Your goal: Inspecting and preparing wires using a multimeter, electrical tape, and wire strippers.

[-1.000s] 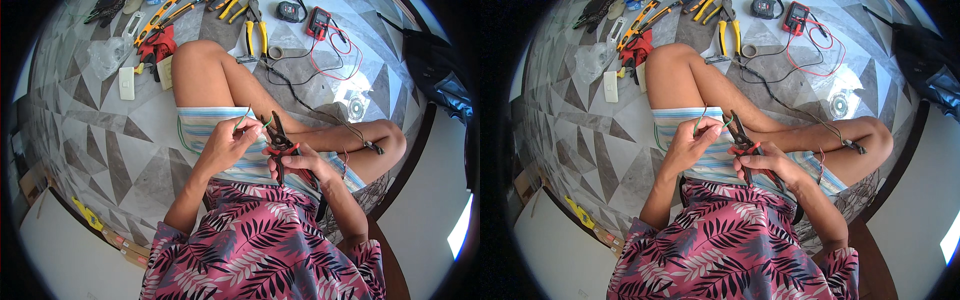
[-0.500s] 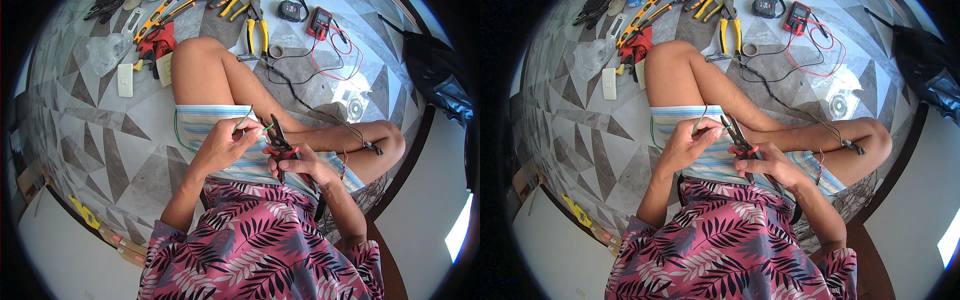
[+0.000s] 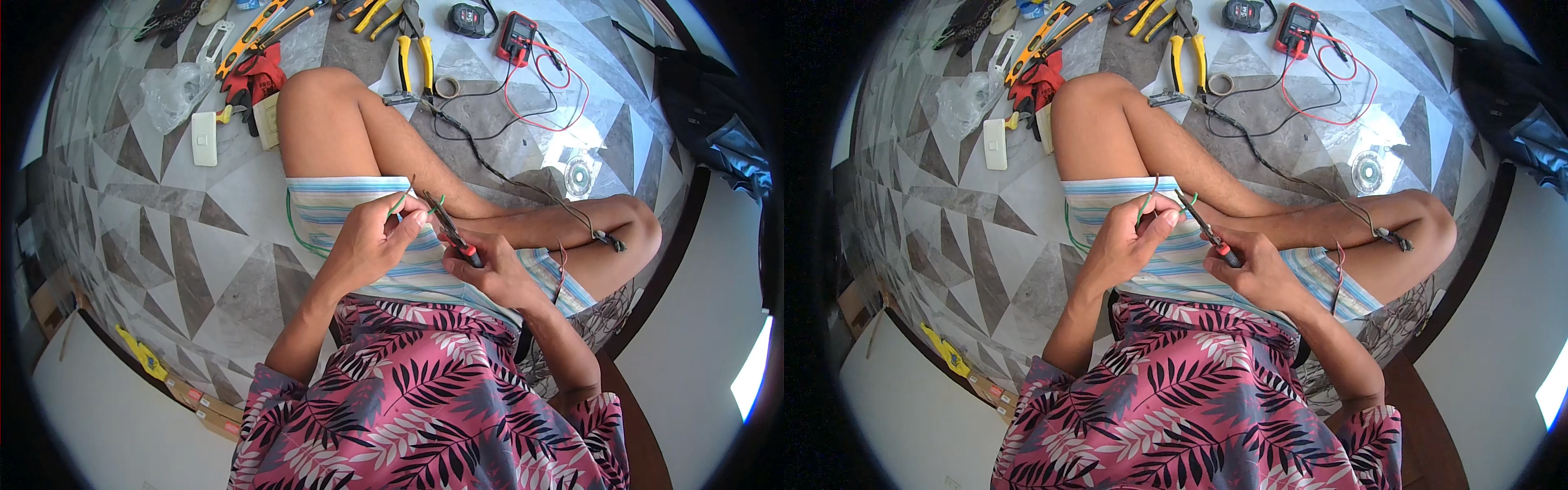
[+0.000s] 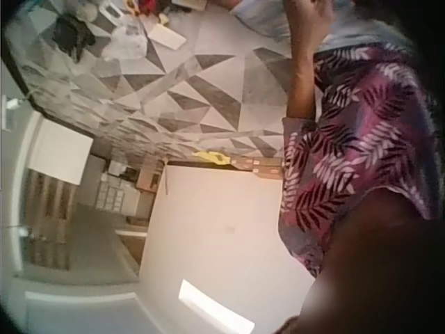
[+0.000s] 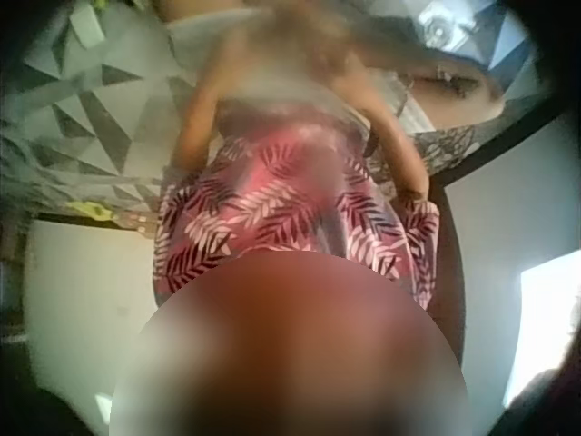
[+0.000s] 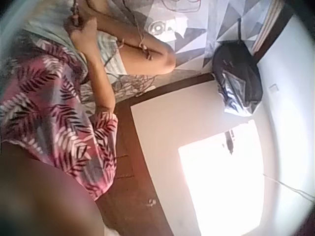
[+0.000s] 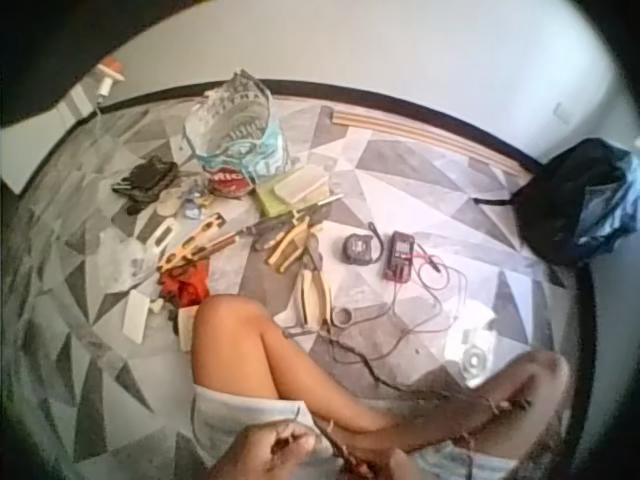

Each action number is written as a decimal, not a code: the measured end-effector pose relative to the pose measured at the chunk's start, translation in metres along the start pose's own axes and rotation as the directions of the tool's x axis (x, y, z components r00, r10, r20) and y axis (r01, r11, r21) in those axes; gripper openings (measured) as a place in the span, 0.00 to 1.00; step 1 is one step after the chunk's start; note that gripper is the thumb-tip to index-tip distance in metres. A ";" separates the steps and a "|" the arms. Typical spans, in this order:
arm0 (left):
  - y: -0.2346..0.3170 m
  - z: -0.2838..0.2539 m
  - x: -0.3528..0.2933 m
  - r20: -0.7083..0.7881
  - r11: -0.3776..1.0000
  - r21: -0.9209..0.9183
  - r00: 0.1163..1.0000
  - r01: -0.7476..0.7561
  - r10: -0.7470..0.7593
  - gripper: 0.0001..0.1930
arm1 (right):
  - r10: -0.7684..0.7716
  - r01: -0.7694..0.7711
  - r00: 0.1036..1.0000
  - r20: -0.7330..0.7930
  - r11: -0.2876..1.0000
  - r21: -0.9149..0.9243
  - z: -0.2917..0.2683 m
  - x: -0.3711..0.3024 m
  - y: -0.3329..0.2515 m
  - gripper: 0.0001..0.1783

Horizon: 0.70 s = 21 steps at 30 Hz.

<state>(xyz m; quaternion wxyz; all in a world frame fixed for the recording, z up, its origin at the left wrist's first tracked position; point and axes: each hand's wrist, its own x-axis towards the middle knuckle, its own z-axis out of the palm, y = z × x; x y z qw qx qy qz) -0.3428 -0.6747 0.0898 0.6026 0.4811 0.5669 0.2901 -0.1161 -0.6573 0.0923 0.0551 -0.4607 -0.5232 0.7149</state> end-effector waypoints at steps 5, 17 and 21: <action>0.002 0.004 0.000 -0.042 1.000 -0.006 0.999 -0.016 0.016 0.12 | 0.049 -0.049 0.999 0.018 0.999 -0.024 -0.003 0.000 -0.007 0.20; -0.004 0.012 0.001 -0.076 0.996 0.066 0.995 -0.061 0.066 0.13 | 0.010 -0.017 0.997 -0.073 0.995 -0.099 0.001 0.003 -0.005 0.18; 0.003 0.018 -0.001 -0.007 0.962 -0.242 0.991 0.130 -0.136 0.15 | -0.055 0.040 0.988 -0.146 0.994 -0.103 0.004 0.006 -0.002 0.12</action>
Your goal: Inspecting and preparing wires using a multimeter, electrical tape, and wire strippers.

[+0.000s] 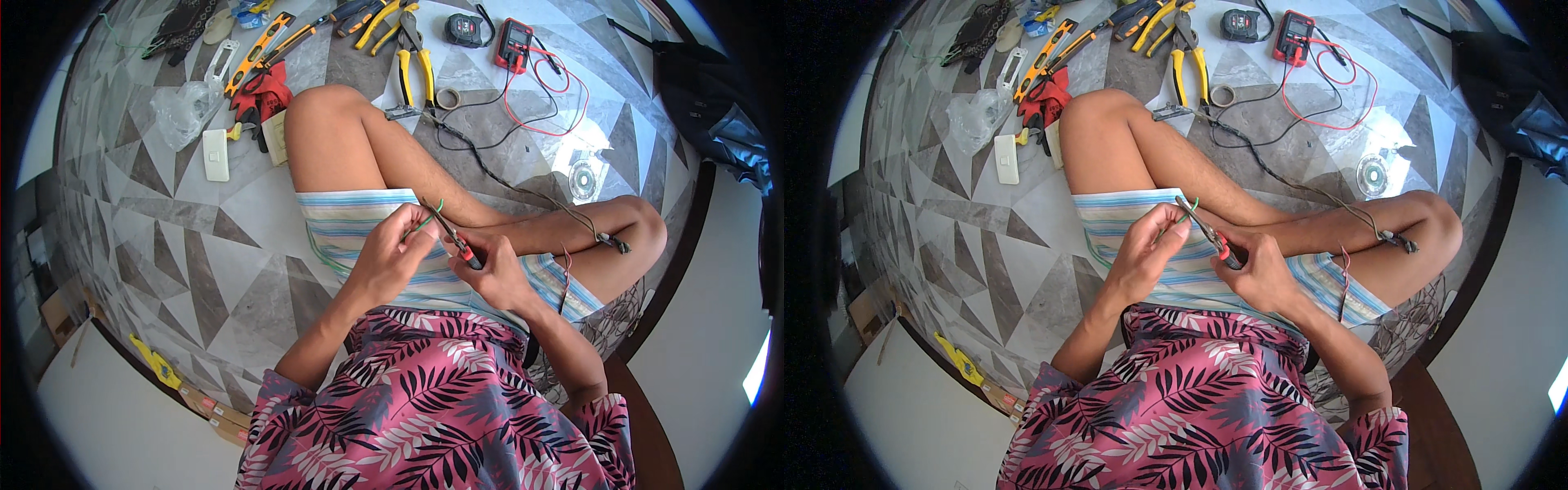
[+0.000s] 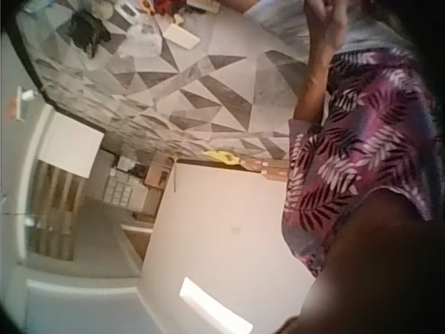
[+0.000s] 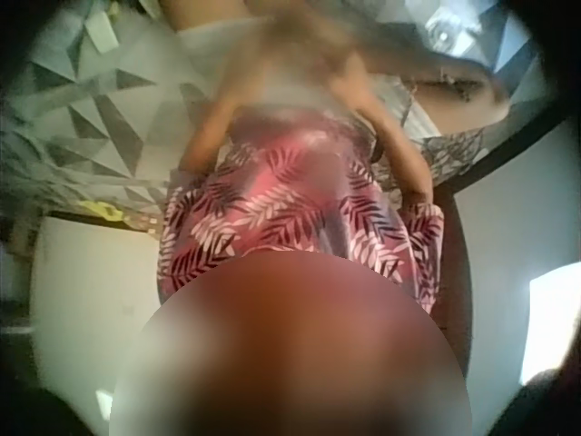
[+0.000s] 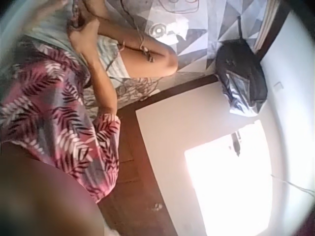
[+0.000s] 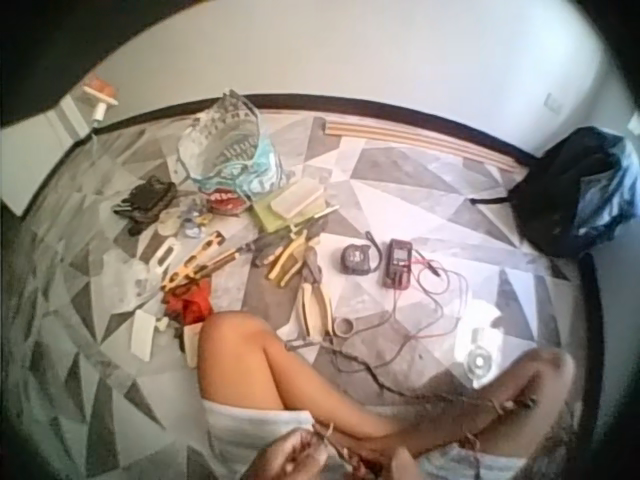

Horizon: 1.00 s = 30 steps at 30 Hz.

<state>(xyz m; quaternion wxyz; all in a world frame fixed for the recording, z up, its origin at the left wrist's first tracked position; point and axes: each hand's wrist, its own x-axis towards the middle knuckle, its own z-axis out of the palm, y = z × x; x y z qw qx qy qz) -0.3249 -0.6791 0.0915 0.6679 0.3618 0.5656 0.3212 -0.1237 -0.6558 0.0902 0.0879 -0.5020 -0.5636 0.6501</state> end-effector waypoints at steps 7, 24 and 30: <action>-0.015 0.003 0.004 -0.170 0.947 0.281 0.964 -0.153 0.206 0.26 | -0.022 0.010 0.998 0.066 0.984 0.177 0.009 0.003 0.001 0.21; -0.044 0.005 0.012 -0.306 0.970 0.180 0.928 -0.164 0.213 0.33 | 0.222 -0.068 0.965 -0.140 0.727 0.684 0.063 -0.004 0.020 0.21; -0.044 0.006 0.016 -0.312 0.977 0.177 0.935 -0.118 0.169 0.31 | 0.240 -0.091 0.966 -0.091 0.653 0.752 0.063 0.000 0.018 0.26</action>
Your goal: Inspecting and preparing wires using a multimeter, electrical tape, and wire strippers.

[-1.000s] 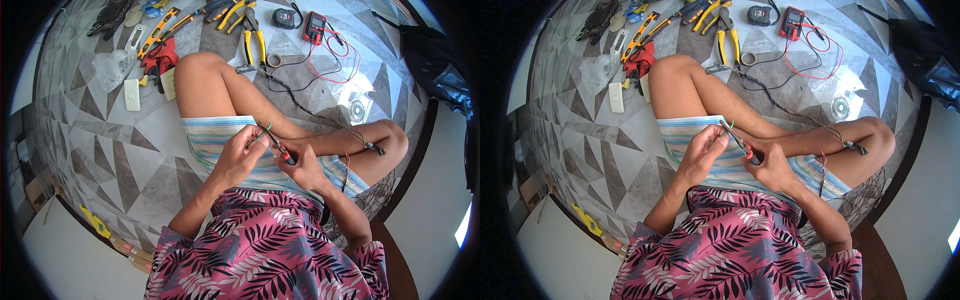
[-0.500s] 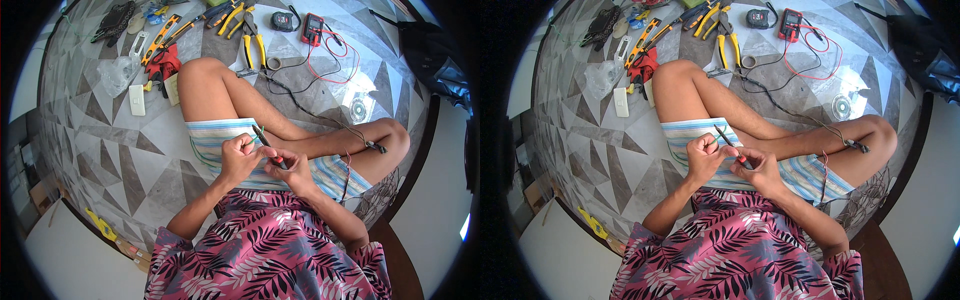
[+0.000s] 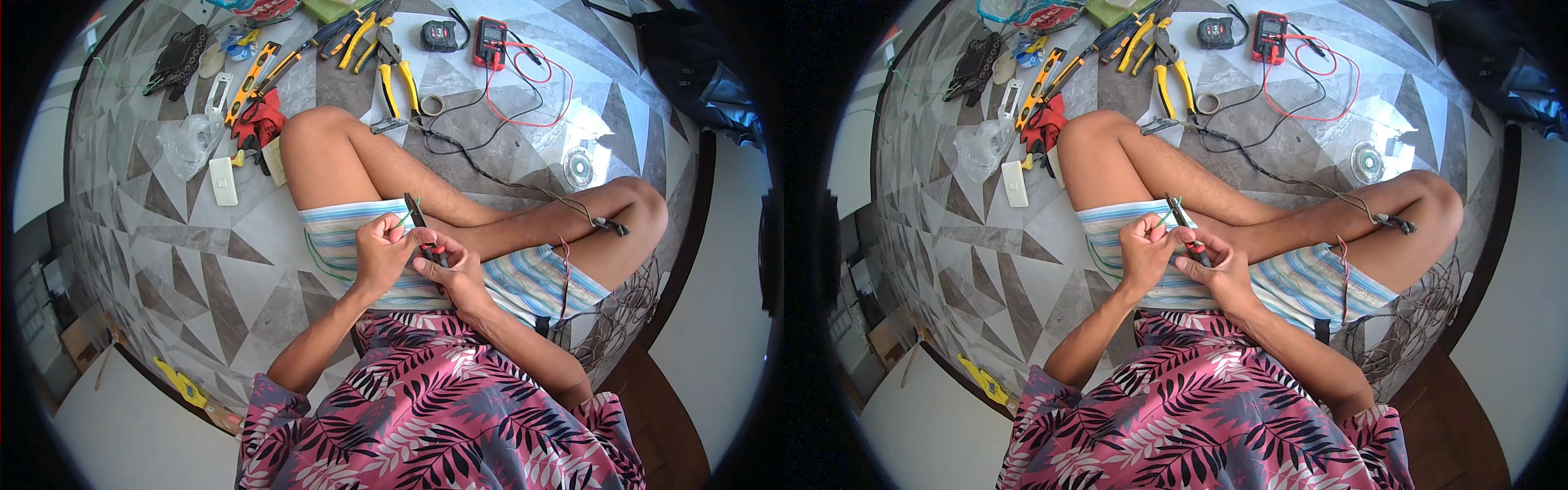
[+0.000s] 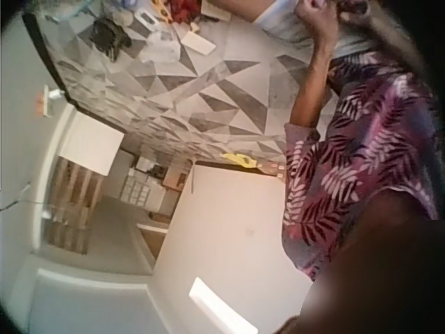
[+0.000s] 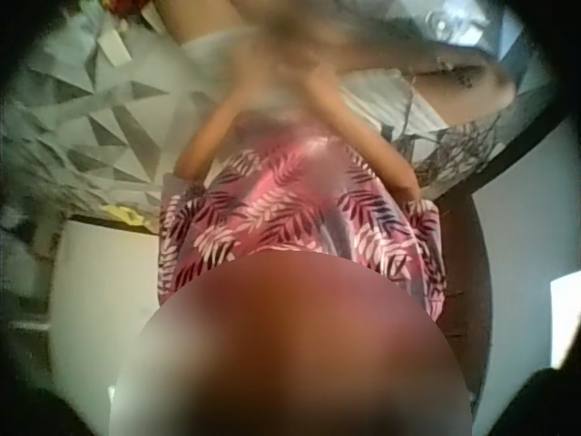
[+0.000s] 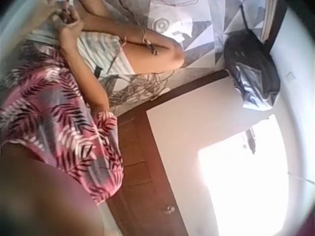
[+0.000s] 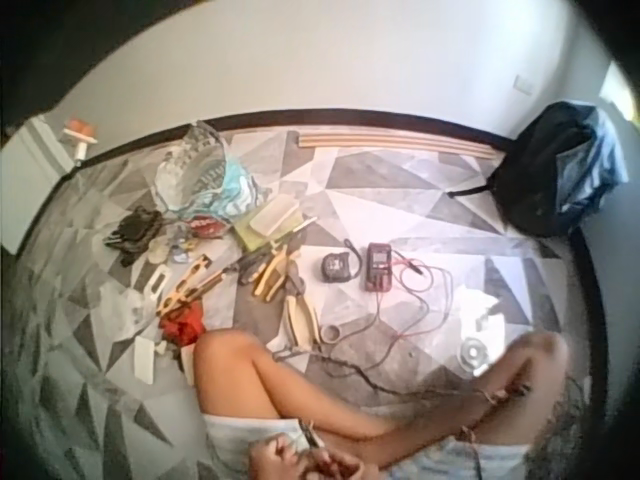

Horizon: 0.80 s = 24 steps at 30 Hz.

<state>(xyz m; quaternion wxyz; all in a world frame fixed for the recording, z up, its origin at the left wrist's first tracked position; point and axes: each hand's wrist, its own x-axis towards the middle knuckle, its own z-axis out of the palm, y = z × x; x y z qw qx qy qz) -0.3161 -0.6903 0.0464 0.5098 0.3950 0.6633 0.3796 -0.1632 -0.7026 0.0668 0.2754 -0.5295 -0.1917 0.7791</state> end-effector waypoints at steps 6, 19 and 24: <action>0.002 0.003 0.006 0.002 1.000 -0.008 1.000 0.001 -0.001 0.29 | -0.063 0.067 0.997 -0.038 0.993 0.101 0.006 0.006 0.009 0.26; 0.028 -0.135 0.083 -0.008 0.853 0.319 0.899 -0.412 0.438 0.31 | -0.256 0.242 0.967 -0.011 0.925 -0.293 -0.020 -0.007 -0.009 0.21; -0.027 -0.224 0.131 0.226 0.350 0.853 0.879 -0.386 0.420 0.44 | -0.246 0.270 0.963 0.110 0.888 -0.372 0.008 -0.012 -0.028 0.14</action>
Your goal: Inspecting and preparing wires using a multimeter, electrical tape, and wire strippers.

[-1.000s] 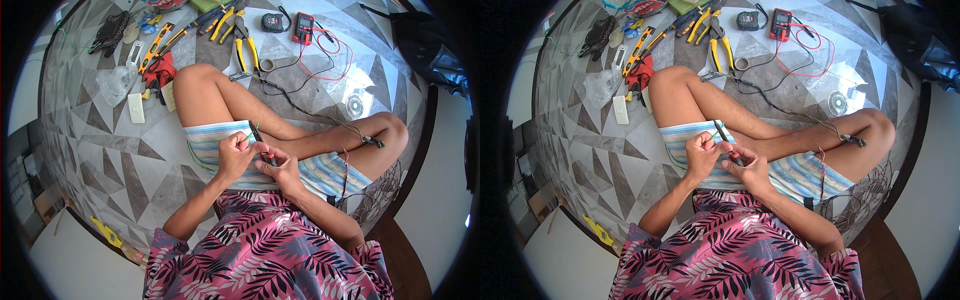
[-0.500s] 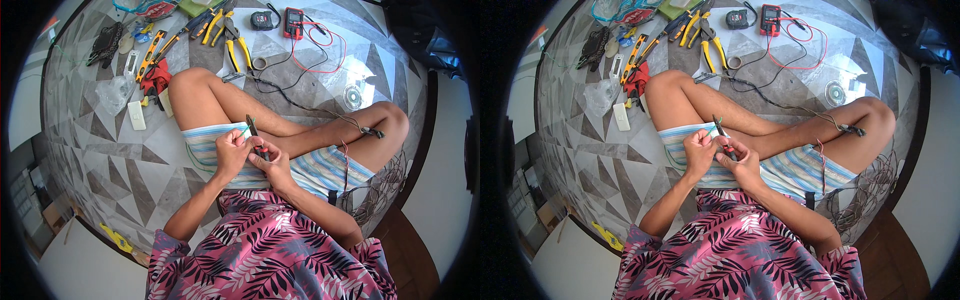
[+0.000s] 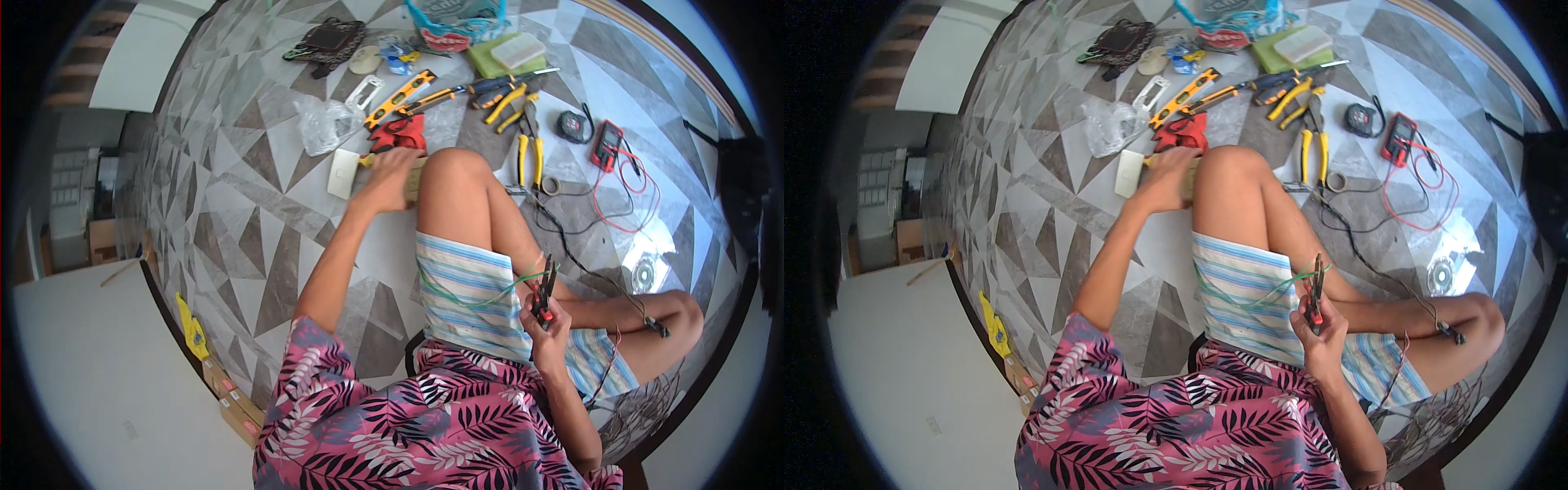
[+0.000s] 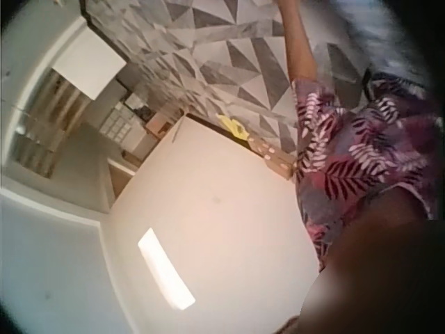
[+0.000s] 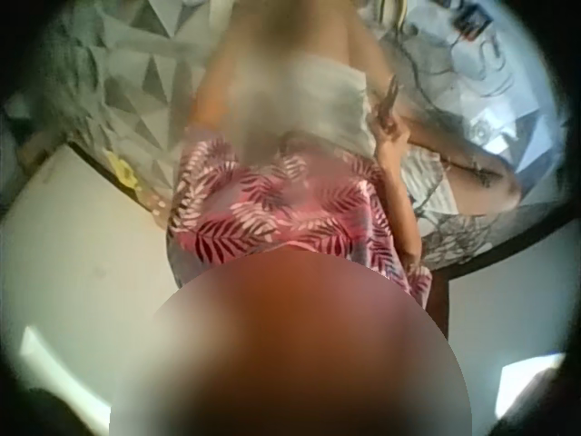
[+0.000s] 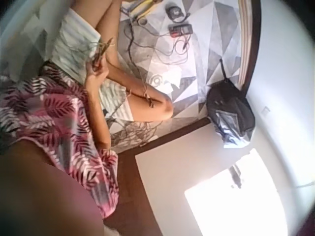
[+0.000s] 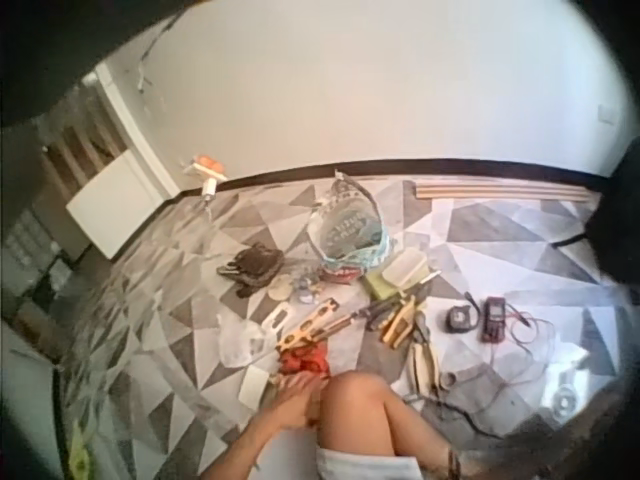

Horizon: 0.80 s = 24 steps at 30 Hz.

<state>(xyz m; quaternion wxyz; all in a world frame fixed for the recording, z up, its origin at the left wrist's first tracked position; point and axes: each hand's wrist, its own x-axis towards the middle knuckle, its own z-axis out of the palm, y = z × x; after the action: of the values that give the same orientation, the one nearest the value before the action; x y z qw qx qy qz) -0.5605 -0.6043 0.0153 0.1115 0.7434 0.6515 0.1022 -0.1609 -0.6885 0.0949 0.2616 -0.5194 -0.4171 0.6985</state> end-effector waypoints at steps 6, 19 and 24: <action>0.013 0.017 -0.001 0.018 0.991 0.132 1.000 0.017 -0.020 0.54 | -0.044 0.043 0.999 -0.014 0.998 -0.052 0.006 -0.005 -0.006 0.22; 0.134 -0.048 -0.039 0.065 0.718 -0.643 0.954 0.265 -0.294 0.29 | 0.081 -0.101 0.979 0.189 0.990 0.099 0.005 0.034 -0.022 0.21; 0.218 -0.036 -0.021 0.298 0.387 -0.871 0.951 0.304 -0.078 0.19 | 0.064 -0.080 0.977 0.201 0.994 0.071 0.001 0.042 -0.029 0.21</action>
<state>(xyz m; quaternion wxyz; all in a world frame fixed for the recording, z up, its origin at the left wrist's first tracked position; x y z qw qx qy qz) -0.3680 -0.6518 0.1148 0.5746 0.4891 0.5570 0.3467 -0.1776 -0.6403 0.0980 0.2135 -0.4511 -0.3942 0.7717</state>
